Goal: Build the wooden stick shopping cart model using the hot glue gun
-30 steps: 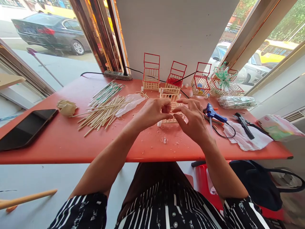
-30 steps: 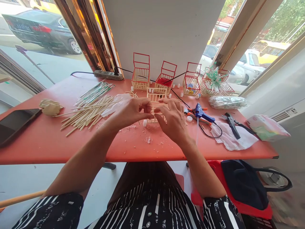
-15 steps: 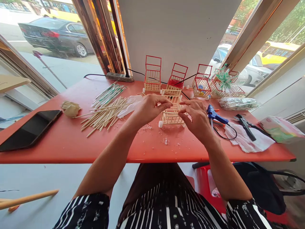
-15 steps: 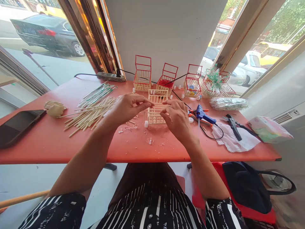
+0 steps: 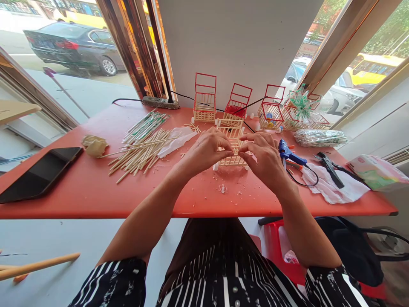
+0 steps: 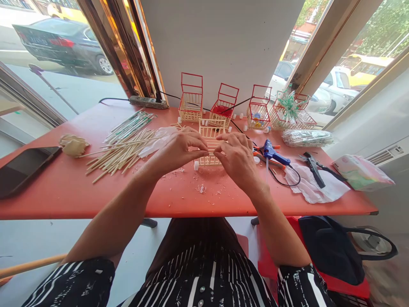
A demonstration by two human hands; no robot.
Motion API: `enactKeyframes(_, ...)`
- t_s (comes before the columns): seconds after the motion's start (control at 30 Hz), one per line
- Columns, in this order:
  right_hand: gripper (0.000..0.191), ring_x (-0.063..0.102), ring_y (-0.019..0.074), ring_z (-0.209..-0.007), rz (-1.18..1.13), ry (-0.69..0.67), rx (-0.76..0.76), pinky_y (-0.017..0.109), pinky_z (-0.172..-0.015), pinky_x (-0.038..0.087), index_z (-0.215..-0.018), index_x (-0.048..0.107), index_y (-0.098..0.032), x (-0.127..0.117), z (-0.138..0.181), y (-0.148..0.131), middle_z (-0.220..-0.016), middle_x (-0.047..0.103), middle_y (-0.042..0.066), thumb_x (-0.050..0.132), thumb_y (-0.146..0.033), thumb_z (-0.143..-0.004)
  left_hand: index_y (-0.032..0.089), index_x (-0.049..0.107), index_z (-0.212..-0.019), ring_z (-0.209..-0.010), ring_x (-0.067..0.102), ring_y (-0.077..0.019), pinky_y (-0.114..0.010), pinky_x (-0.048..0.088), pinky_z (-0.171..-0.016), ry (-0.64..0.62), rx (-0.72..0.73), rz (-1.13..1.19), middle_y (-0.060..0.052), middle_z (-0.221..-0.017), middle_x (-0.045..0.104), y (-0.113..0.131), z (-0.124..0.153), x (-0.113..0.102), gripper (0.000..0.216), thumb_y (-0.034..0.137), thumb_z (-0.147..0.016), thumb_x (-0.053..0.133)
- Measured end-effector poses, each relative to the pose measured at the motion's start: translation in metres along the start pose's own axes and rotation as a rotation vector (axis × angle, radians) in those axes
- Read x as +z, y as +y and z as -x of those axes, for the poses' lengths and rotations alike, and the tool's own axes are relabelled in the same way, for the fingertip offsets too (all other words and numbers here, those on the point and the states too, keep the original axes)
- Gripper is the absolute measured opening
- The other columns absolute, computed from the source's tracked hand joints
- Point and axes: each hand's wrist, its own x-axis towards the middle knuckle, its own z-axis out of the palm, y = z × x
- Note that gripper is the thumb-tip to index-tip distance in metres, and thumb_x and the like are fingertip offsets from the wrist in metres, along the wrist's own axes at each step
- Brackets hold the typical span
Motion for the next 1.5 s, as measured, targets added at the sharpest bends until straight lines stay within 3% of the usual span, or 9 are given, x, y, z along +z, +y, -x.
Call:
enactKeyframes(0.2,0.018,0.06,0.0316,-0.128,0.0,-0.009,-0.032,0.05,-0.107,0.04,-0.099,0.079,-0.026,0.001,-0.003,-0.001,-0.13,0.078,0.007,0.064,-0.034,-0.106,0.024,0.086,-0.09,-0.108,0.072,-0.0274,-0.044,0.051,-0.104,0.022,-0.021,0.058,-0.006,-0.103,0.084,0.001,-0.001,0.001,0.011,0.031,-0.093,0.078)
enactKeyframes(0.3,0.018,0.062,0.0315,-0.123,0.009,0.055,-0.006,0.049,-0.104,0.041,-0.091,0.077,-0.025,-0.001,-0.005,0.006,-0.123,0.08,0.006,0.067,-0.031,-0.105,0.023,0.085,-0.113,-0.114,0.073,-0.0262,-0.042,0.052,-0.103,0.147,-0.082,0.124,-0.007,-0.118,0.083,0.0,-0.002,-0.007,0.023,0.034,-0.098,0.071)
enactKeyframes(0.37,0.017,0.063,0.0311,-0.121,0.015,0.089,0.004,0.049,-0.103,0.042,-0.09,0.076,-0.025,-0.006,-0.004,0.011,-0.12,0.081,0.005,0.067,-0.029,-0.104,0.021,0.083,-0.118,-0.108,0.074,-0.024,-0.037,0.054,-0.095,0.218,-0.14,0.191,-0.009,-0.118,0.083,-0.002,-0.003,-0.011,0.028,0.034,-0.097,0.07)
enactKeyframes(0.53,0.015,0.064,0.0312,-0.121,0.051,0.131,0.022,0.049,-0.104,0.042,-0.092,0.075,-0.026,-0.021,-0.002,0.015,-0.12,0.08,0.005,0.067,-0.029,-0.104,0.02,0.087,-0.1,-0.083,0.071,-0.018,-0.031,0.052,-0.076,0.121,-0.258,0.284,-0.006,-0.098,0.085,-0.004,-0.004,-0.01,0.024,0.034,-0.081,0.085)
enactKeyframes(0.67,0.014,0.065,0.0316,-0.121,0.081,0.135,-0.006,0.05,-0.104,0.044,-0.094,0.076,-0.026,-0.027,-0.001,0.014,-0.119,0.079,0.006,0.066,-0.028,-0.104,0.021,0.087,-0.087,-0.069,0.065,-0.0145,-0.029,0.049,-0.069,0.075,-0.309,0.27,-0.003,-0.085,0.083,0.002,-0.004,-0.003,0.015,0.033,-0.079,0.085)
enactKeyframes(0.87,0.012,0.064,0.0317,-0.124,0.099,0.095,-0.039,0.051,-0.107,0.044,-0.097,0.076,-0.026,-0.028,-0.003,0.015,-0.124,0.079,0.006,0.067,-0.028,-0.104,0.02,0.087,-0.081,-0.077,0.071,-0.0184,-0.03,0.053,-0.076,0.116,-0.334,0.304,-0.004,-0.081,0.083,0.002,-0.005,0.002,0.013,0.033,-0.077,0.086)
enactKeyframes(1.07,0.016,0.062,0.0327,-0.126,0.072,0.053,-0.021,0.052,-0.108,0.043,-0.096,0.076,-0.026,-0.03,-0.004,0.012,-0.125,0.078,0.006,0.065,-0.031,-0.106,0.02,0.087,-0.081,-0.078,0.073,-0.0214,-0.034,0.056,-0.077,0.104,-0.317,0.285,-0.006,-0.082,0.084,-0.001,-0.004,0.002,0.024,0.044,-0.077,0.087)
enactKeyframes(1.33,0.015,0.063,0.0329,-0.127,0.004,0.021,-0.008,0.053,-0.11,0.043,-0.093,0.078,-0.027,-0.028,-0.009,0.013,-0.127,0.078,0.006,0.068,-0.028,-0.103,0.017,0.083,-0.101,-0.085,0.078,-0.0243,-0.036,0.062,-0.077,0.056,-0.383,0.38,-0.008,-0.089,0.084,-0.008,-0.002,0.003,0.05,0.052,-0.069,0.095)
enactKeyframes(1.5,0.014,0.067,0.0311,-0.122,-0.099,0.011,0.027,0.052,-0.111,0.046,-0.09,0.078,-0.025,-0.029,-0.015,0.023,-0.122,0.079,0.006,0.07,-0.029,-0.102,0.017,0.081,-0.115,-0.098,0.079,-0.0247,-0.038,0.063,-0.09,0.106,-0.36,0.42,-0.011,-0.106,0.085,-0.008,-0.004,-0.001,0.056,0.053,-0.074,0.093)
